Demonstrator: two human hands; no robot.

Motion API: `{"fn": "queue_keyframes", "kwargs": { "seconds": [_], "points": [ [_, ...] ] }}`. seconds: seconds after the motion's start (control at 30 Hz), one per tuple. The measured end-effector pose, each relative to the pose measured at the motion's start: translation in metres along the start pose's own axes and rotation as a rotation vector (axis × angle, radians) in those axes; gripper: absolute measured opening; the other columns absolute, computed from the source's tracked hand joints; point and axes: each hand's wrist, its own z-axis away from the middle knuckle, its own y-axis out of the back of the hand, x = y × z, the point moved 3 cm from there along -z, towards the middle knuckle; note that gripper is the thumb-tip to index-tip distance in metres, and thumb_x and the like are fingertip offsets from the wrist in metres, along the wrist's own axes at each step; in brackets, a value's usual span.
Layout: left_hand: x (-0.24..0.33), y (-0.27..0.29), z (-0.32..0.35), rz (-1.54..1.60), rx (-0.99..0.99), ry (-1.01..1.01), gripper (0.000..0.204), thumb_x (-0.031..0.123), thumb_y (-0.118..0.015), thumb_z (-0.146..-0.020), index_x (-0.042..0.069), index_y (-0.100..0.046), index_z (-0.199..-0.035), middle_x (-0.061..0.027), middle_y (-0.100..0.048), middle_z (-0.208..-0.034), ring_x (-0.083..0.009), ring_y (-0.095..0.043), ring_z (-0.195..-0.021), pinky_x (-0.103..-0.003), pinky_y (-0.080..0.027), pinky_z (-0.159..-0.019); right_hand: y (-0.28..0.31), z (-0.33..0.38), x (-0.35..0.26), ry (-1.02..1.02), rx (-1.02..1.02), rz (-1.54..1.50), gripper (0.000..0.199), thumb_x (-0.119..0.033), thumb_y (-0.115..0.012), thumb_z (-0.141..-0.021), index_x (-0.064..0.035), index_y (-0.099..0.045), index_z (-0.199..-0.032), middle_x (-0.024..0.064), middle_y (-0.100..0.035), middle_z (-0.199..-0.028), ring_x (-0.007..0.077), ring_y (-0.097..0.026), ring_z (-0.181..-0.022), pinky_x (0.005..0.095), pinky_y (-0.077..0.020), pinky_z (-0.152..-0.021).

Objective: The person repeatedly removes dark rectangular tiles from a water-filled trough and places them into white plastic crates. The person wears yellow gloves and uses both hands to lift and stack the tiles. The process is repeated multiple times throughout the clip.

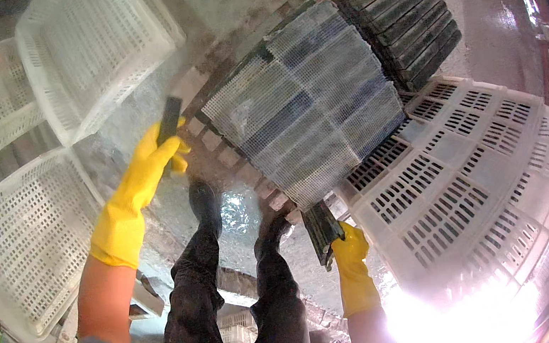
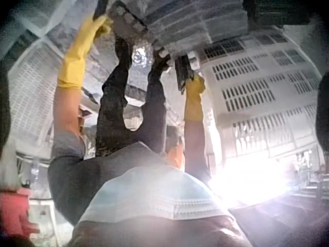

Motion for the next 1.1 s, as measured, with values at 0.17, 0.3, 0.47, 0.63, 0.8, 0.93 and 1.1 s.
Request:
{"fn": "queue_keyframes", "kwargs": {
  "seconds": [0.17,0.3,0.47,0.63,0.8,0.93,1.1],
  "points": [
    [0.043,-0.032,-0.028,-0.133,-0.069,-0.111,0.039,0.037,-0.063,-0.107,0.005,-0.063,-0.128,-0.0076,-0.074,-0.094,-0.0095,-0.067,-0.066,-0.027,-0.057,-0.062,0.008,0.002,-0.002,-0.004,-0.028,0.017,0.045,-0.016,-0.071,-0.076,-0.0177,-0.077,-0.121,0.0178,-0.073,-0.104,0.0390,-0.069,-0.102,0.0506,-0.0541,-0.088],
    [0.053,-0.038,-0.038,-0.143,-0.060,-0.084,0.039,0.044,-0.063,-0.106,0.007,-0.067,-0.115,-0.0075,-0.073,-0.083,-0.0113,-0.067,-0.060,-0.027,-0.057,-0.056,0.013,0.004,-0.003,0.014,-0.031,-0.026,0.046,-0.014,-0.069,-0.078,-0.0151,-0.075,-0.124,0.0196,-0.073,-0.106,0.0401,-0.069,-0.103,0.0503,-0.0540,-0.090],
    [0.062,-0.028,-0.035,-0.192,-0.048,-0.062,0.049,0.055,-0.061,-0.103,0.007,-0.067,-0.113,-0.0090,-0.073,-0.079,-0.0127,-0.068,-0.058,-0.027,-0.057,-0.053,0.023,0.011,-0.005,-0.054,-0.101,-0.204,0.047,-0.012,-0.068,-0.080,-0.0105,-0.073,-0.127,0.0198,-0.072,-0.114,0.0383,-0.067,-0.111,0.0456,-0.0527,-0.097],
    [0.069,-0.035,-0.026,-0.183,-0.040,-0.033,0.046,0.048,-0.065,-0.103,0.006,-0.069,-0.121,-0.0095,-0.076,-0.090,-0.0122,-0.069,-0.059,-0.027,-0.058,-0.055,0.020,0.014,0.006,-0.089,-0.150,-0.287,0.049,-0.009,-0.065,-0.084,-0.0083,-0.068,-0.133,0.0169,-0.070,-0.127,0.0348,-0.065,-0.121,0.0406,-0.0491,-0.105],
    [0.066,-0.043,-0.033,-0.105,0.031,-0.115,0.036,0.031,-0.072,-0.101,0.005,-0.068,-0.126,-0.0052,-0.074,-0.098,-0.0100,-0.068,-0.060,-0.028,-0.059,-0.056,0.009,0.015,0.024,-0.179,-0.078,-0.347,0.050,-0.010,-0.071,-0.079,-0.0180,-0.074,-0.128,0.0129,-0.072,-0.125,0.0319,-0.068,-0.117,0.0412,-0.0530,-0.102],
    [0.072,-0.059,-0.035,-0.198,0.042,-0.163,0.033,0.023,-0.075,-0.098,0.004,-0.067,-0.124,-0.0023,-0.071,-0.092,-0.0102,-0.067,-0.059,-0.027,-0.058,-0.056,0.007,0.013,0.028,-0.249,-0.147,-0.426,0.051,-0.010,-0.070,-0.081,-0.0156,-0.072,-0.132,0.0117,-0.071,-0.129,0.0301,-0.069,-0.118,0.0396,-0.0529,-0.101],
    [0.073,-0.081,-0.041,-0.134,0.112,-0.189,0.032,0.014,-0.079,-0.094,0.003,-0.065,-0.121,-0.0021,-0.069,-0.086,-0.0114,-0.065,-0.056,-0.028,-0.057,-0.055,0.007,0.011,0.028,-0.285,-0.189,-0.364,0.052,-0.010,-0.070,-0.082,-0.0134,-0.069,-0.134,0.0118,-0.070,-0.130,0.0288,-0.068,-0.119,0.0386,-0.0516,-0.103]
  ]
}}
